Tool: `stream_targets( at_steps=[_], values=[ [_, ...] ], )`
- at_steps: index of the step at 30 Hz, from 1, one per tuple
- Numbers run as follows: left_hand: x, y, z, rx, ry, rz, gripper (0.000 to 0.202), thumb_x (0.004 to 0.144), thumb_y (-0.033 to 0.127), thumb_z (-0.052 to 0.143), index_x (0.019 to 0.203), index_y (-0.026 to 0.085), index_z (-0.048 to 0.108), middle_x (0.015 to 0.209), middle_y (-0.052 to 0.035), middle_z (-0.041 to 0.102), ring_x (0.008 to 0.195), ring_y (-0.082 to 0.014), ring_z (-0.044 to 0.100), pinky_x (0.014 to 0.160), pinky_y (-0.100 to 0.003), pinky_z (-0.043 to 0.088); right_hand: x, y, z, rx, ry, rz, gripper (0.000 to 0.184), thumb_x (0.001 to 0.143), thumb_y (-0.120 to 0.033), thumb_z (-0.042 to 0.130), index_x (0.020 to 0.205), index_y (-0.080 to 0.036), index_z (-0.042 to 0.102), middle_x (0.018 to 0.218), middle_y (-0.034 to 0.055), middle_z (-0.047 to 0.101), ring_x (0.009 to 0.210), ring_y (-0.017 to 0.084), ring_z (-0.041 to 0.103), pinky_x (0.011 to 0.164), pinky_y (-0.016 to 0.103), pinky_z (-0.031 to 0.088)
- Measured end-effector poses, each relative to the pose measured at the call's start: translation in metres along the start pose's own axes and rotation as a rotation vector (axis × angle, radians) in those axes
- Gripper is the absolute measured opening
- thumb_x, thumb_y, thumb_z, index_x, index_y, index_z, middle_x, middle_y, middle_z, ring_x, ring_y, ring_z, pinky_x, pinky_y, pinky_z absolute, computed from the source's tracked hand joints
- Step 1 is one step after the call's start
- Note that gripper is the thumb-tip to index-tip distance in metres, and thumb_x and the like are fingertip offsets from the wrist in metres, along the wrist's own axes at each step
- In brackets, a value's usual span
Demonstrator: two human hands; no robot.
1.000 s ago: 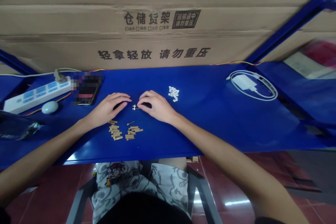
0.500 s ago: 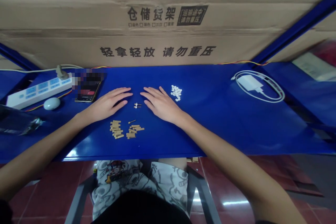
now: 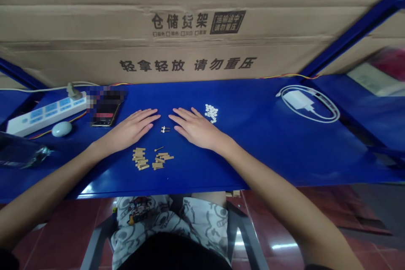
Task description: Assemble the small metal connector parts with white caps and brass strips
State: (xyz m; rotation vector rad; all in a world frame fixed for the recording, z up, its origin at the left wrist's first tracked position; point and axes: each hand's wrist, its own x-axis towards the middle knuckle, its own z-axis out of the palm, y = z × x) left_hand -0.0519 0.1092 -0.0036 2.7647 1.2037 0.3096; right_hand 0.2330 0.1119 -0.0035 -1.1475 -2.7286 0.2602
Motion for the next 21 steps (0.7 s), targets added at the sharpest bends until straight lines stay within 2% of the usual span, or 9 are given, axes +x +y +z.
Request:
stream_targets(
  at_steps=[21],
  values=[
    [0.0001, 0.0013, 0.0, -0.05, 0.019, -0.006, 0.045, 0.111, 0.034, 0.033, 0.151, 0.022, 0.048, 0.161, -0.0079, 0.043, 0.151, -0.0247, 0.038, 0.127, -0.05, 0.028, -0.0012, 0.0007, 0.0008, 0.003, 0.048, -0.024, 0.049, 0.108, -0.038, 0.038, 0.155, -0.024, 0.045, 0.163, 0.0098, 0.039, 0.152, 0.029, 0.034, 0.124, 0.061, 0.027]
  ],
)
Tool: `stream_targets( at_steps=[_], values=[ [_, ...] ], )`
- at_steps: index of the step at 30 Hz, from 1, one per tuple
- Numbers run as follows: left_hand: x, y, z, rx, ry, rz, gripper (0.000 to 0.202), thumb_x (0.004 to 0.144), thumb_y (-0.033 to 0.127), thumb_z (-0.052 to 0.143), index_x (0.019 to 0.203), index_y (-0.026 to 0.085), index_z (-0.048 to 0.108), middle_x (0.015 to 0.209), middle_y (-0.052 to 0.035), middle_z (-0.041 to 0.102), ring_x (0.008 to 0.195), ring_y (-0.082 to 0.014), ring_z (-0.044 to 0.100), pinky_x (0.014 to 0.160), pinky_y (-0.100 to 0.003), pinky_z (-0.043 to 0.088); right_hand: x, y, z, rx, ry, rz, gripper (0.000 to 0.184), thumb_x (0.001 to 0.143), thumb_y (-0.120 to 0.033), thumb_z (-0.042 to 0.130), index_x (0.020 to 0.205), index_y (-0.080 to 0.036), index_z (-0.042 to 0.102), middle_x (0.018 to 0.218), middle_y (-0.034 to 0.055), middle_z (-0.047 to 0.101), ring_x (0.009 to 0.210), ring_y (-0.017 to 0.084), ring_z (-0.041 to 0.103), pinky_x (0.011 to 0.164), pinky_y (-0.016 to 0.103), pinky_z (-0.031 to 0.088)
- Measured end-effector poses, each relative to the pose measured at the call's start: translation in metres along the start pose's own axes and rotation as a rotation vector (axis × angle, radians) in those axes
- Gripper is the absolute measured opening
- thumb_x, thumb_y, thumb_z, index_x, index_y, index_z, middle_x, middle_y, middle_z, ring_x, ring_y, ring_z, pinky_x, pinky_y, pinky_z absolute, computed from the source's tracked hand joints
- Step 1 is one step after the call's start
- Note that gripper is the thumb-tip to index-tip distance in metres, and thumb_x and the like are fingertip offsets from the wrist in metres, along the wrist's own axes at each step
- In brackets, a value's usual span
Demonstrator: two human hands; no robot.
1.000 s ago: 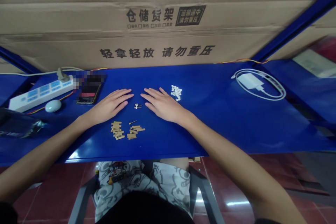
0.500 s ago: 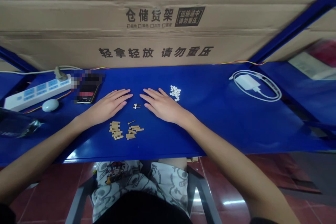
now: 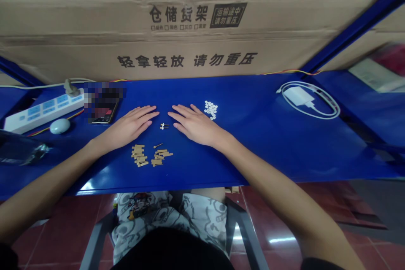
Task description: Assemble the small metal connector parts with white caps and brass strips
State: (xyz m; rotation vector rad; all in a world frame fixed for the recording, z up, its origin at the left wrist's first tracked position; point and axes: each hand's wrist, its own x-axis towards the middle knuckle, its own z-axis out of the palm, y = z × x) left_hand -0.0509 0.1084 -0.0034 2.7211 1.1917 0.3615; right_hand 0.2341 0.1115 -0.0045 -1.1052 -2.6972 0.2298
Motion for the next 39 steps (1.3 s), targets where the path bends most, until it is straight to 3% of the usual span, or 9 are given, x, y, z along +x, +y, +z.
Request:
stream_targets(
  at_steps=[3, 7, 10, 16, 23, 26, 31, 35, 39],
  values=[
    [0.001, 0.004, -0.005, -0.044, 0.049, -0.024, 0.039, 0.109, 0.034, 0.039, 0.142, 0.021, 0.056, 0.153, -0.0086, 0.053, 0.143, -0.0255, 0.048, 0.122, -0.05, 0.035, 0.0, -0.001, -0.002, -0.008, -0.014, -0.002, 0.049, 0.108, -0.036, 0.038, 0.153, -0.02, 0.048, 0.162, 0.0125, 0.04, 0.151, 0.03, 0.035, 0.125, 0.06, 0.027],
    [0.0, 0.016, -0.022, -0.245, 0.148, 0.026, 0.024, 0.105, 0.036, 0.052, 0.111, 0.02, 0.069, 0.114, -0.0064, 0.072, 0.107, -0.0208, 0.066, 0.103, -0.04, 0.05, 0.0, -0.001, -0.003, -0.029, -0.018, -0.007, 0.049, 0.108, -0.037, 0.039, 0.153, -0.019, 0.048, 0.162, 0.0136, 0.04, 0.151, 0.03, 0.036, 0.125, 0.059, 0.027],
    [-0.002, 0.025, -0.033, -0.405, 0.03, 0.144, 0.02, 0.103, 0.036, 0.059, 0.097, 0.022, 0.072, 0.098, -0.0022, 0.073, 0.091, -0.0159, 0.067, 0.094, -0.034, 0.049, 0.0, 0.0, -0.003, -0.018, -0.003, -0.008, 0.048, 0.107, -0.037, 0.042, 0.152, -0.021, 0.05, 0.161, 0.0117, 0.042, 0.15, 0.029, 0.038, 0.124, 0.059, 0.029],
    [-0.006, 0.031, -0.031, -0.293, -0.137, 0.197, 0.019, 0.1, 0.043, 0.063, 0.099, 0.027, 0.074, 0.103, 0.001, 0.073, 0.095, -0.016, 0.065, 0.1, -0.038, 0.04, -0.001, 0.002, -0.003, -0.008, 0.006, -0.006, 0.047, 0.107, -0.038, 0.042, 0.152, -0.025, 0.05, 0.161, 0.0093, 0.042, 0.15, 0.029, 0.038, 0.124, 0.06, 0.03],
    [-0.005, 0.024, -0.028, -0.165, -0.101, 0.196, 0.025, 0.102, 0.046, 0.059, 0.105, 0.026, 0.073, 0.105, -0.0007, 0.073, 0.093, -0.0171, 0.065, 0.09, -0.035, 0.041, 0.0, -0.002, -0.009, -0.028, 0.012, 0.015, 0.045, 0.107, -0.038, 0.041, 0.147, -0.024, 0.055, 0.157, 0.0079, 0.05, 0.144, 0.028, 0.047, 0.12, 0.055, 0.036],
    [-0.004, 0.019, -0.028, -0.152, -0.104, 0.222, 0.026, 0.101, 0.048, 0.059, 0.105, 0.027, 0.074, 0.105, -0.0008, 0.072, 0.093, -0.0174, 0.065, 0.089, -0.035, 0.042, -0.001, -0.001, -0.02, -0.064, 0.121, 0.138, 0.042, 0.106, -0.03, 0.037, 0.139, -0.024, 0.062, 0.14, 0.0086, 0.065, 0.127, 0.03, 0.059, 0.106, 0.053, 0.046],
    [-0.006, 0.016, -0.025, -0.165, -0.111, 0.244, 0.026, 0.106, 0.043, 0.052, 0.111, 0.028, 0.073, 0.107, -0.0012, 0.071, 0.095, -0.0176, 0.066, 0.09, -0.035, 0.045, -0.011, 0.014, -0.043, -0.293, 0.28, 0.449, 0.037, 0.099, -0.022, 0.04, 0.116, -0.022, 0.072, 0.11, 0.0126, 0.072, 0.108, 0.033, 0.062, 0.091, 0.051, 0.046],
    [-0.006, 0.017, -0.021, -0.186, -0.088, 0.224, 0.032, 0.105, 0.049, 0.052, 0.124, 0.03, 0.07, 0.114, -0.0025, 0.07, 0.097, -0.0179, 0.067, 0.091, -0.035, 0.048, -0.024, 0.031, -0.05, -0.345, 0.24, 0.481, 0.028, 0.094, -0.025, 0.046, 0.097, -0.023, 0.074, 0.099, 0.0106, 0.071, 0.099, 0.03, 0.063, 0.083, 0.046, 0.047],
    [-0.005, 0.019, -0.02, -0.22, -0.092, 0.25, 0.032, 0.107, 0.046, 0.049, 0.108, 0.029, 0.075, 0.11, -0.0011, 0.07, 0.094, -0.0158, 0.067, 0.089, -0.032, 0.049, -0.03, 0.039, -0.047, -0.353, 0.185, 0.446, 0.024, 0.095, -0.037, 0.054, 0.097, -0.025, 0.075, 0.099, 0.0092, 0.069, 0.096, 0.029, 0.062, 0.081, 0.044, 0.048]
  ],
)
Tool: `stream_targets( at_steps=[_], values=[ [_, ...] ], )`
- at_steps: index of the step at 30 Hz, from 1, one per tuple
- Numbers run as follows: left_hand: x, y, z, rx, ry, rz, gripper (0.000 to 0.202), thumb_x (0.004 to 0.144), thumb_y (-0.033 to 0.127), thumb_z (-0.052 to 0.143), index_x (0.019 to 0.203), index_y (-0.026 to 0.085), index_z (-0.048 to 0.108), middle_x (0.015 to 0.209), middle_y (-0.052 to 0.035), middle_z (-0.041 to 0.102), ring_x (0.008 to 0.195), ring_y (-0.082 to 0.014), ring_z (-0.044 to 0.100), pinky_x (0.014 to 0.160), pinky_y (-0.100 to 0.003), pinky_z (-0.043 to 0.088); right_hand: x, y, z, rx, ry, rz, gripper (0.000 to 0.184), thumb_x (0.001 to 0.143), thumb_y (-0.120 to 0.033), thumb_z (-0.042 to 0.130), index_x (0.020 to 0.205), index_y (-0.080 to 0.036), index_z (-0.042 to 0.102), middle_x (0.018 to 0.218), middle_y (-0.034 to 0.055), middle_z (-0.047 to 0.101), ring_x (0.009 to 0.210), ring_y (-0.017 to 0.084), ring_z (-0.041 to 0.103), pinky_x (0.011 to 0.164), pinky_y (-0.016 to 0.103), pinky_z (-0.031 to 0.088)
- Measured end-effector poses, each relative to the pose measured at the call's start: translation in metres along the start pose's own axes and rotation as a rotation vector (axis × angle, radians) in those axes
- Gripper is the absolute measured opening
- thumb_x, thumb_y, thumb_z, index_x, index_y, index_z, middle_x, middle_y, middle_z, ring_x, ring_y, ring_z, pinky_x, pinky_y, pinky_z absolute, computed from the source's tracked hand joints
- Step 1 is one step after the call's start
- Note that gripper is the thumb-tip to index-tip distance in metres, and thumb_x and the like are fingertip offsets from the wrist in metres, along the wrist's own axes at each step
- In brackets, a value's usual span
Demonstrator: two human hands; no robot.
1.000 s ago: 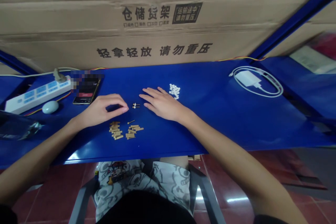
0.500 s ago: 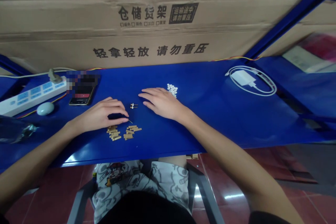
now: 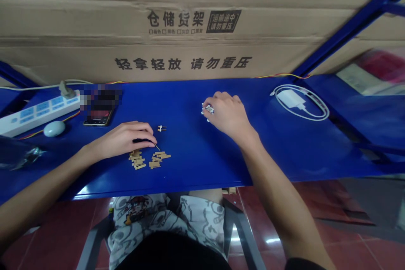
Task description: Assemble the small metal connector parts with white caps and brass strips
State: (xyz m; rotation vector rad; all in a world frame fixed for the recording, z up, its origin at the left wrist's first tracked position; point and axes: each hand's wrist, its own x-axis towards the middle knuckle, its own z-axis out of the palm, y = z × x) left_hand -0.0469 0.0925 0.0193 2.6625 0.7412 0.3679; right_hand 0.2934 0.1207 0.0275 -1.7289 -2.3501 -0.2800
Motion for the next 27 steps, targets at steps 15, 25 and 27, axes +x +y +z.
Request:
stream_targets(
  at_steps=[15, 25, 27],
  values=[
    [0.004, 0.004, 0.003, 0.045, 0.185, -0.135, 0.023, 0.109, 0.037, 0.046, 0.11, 0.021, 0.061, 0.111, -0.003, 0.07, 0.098, -0.0176, 0.067, 0.092, -0.035, 0.049, 0.001, -0.039, 0.004, 0.365, -0.112, -0.248, 0.013, 0.095, -0.028, 0.059, 0.092, -0.024, 0.071, 0.094, 0.0041, 0.074, 0.09, 0.023, 0.066, 0.083, 0.04, 0.049],
    [0.006, 0.005, 0.014, 0.132, 0.206, -0.15, 0.017, 0.109, 0.033, 0.045, 0.109, 0.02, 0.056, 0.11, -0.003, 0.069, 0.097, -0.019, 0.065, 0.089, -0.036, 0.044, -0.006, -0.074, 0.009, 0.982, -0.143, -0.265, 0.013, 0.093, -0.036, 0.068, 0.097, -0.025, 0.073, 0.096, 0.0009, 0.078, 0.088, 0.019, 0.073, 0.084, 0.035, 0.055],
    [0.005, 0.005, 0.015, 0.141, 0.219, -0.153, 0.016, 0.109, 0.033, 0.045, 0.109, 0.02, 0.055, 0.109, -0.0029, 0.068, 0.095, -0.0189, 0.064, 0.087, -0.036, 0.043, -0.006, -0.076, 0.012, 1.051, -0.142, -0.247, 0.015, 0.091, -0.037, 0.071, 0.098, -0.024, 0.075, 0.095, 0.0015, 0.077, 0.085, 0.018, 0.073, 0.082, 0.034, 0.056]
  ],
)
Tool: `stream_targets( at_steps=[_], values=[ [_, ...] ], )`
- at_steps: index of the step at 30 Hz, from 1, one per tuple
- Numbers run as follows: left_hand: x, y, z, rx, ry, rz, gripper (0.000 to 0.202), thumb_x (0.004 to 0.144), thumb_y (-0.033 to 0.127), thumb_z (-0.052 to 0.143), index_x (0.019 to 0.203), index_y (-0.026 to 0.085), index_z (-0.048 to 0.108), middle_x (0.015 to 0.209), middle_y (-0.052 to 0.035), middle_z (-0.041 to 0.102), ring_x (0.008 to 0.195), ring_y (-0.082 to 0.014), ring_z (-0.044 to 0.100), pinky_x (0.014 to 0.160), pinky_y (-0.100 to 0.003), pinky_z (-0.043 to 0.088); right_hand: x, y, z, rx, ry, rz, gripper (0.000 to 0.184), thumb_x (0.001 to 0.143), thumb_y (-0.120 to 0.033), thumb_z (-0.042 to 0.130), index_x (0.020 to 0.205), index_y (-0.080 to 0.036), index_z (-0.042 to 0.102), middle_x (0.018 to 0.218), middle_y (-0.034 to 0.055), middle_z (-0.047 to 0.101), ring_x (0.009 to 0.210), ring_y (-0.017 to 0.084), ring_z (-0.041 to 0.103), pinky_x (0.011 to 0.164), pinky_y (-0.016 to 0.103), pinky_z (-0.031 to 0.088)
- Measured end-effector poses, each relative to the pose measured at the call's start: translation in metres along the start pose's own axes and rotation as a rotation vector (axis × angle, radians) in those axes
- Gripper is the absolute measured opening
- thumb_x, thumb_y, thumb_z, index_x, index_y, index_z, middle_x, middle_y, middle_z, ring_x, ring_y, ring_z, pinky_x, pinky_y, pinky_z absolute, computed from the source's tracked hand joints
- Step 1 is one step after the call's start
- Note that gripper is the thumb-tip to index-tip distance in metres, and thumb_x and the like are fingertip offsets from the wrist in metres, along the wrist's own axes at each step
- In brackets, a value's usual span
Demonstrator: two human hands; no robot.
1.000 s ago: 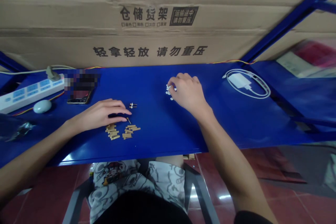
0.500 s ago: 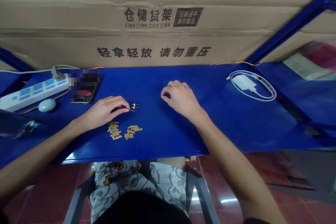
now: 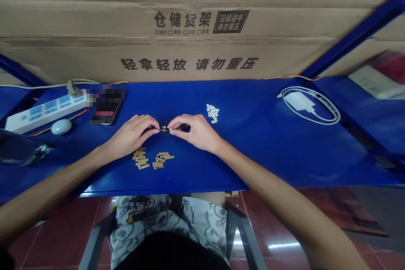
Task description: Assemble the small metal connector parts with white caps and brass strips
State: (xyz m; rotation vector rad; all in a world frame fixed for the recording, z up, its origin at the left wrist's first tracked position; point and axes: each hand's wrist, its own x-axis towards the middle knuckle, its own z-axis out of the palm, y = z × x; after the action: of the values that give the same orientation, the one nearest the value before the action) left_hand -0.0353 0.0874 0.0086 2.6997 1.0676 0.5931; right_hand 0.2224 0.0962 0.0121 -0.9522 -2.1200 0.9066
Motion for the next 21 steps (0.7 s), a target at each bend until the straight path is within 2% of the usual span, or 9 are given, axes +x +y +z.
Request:
stream_targets(
  at_steps=[11, 21],
  values=[
    [-0.0007, 0.0041, 0.0007, -0.046, -0.004, -0.008, 0.016, 0.109, 0.032, 0.045, 0.11, 0.02, 0.055, 0.11, -0.0031, 0.068, 0.096, -0.0185, 0.064, 0.087, -0.035, 0.042, -0.0003, -0.0058, 0.0075, -0.071, 0.08, -0.138, 0.006, 0.09, -0.03, 0.075, 0.093, -0.024, 0.075, 0.091, 0.0001, 0.078, 0.085, 0.017, 0.072, 0.083, 0.033, 0.054],
    [-0.0006, 0.006, 0.0009, -0.006, 0.042, -0.001, 0.018, 0.109, 0.033, 0.045, 0.109, 0.019, 0.057, 0.109, -0.0037, 0.069, 0.093, -0.0181, 0.064, 0.085, -0.034, 0.042, -0.0002, -0.0058, 0.0085, -0.033, 0.117, -0.044, 0.012, 0.087, -0.037, 0.078, 0.089, -0.025, 0.078, 0.088, -0.0003, 0.078, 0.08, 0.017, 0.074, 0.077, 0.031, 0.055]
  ],
)
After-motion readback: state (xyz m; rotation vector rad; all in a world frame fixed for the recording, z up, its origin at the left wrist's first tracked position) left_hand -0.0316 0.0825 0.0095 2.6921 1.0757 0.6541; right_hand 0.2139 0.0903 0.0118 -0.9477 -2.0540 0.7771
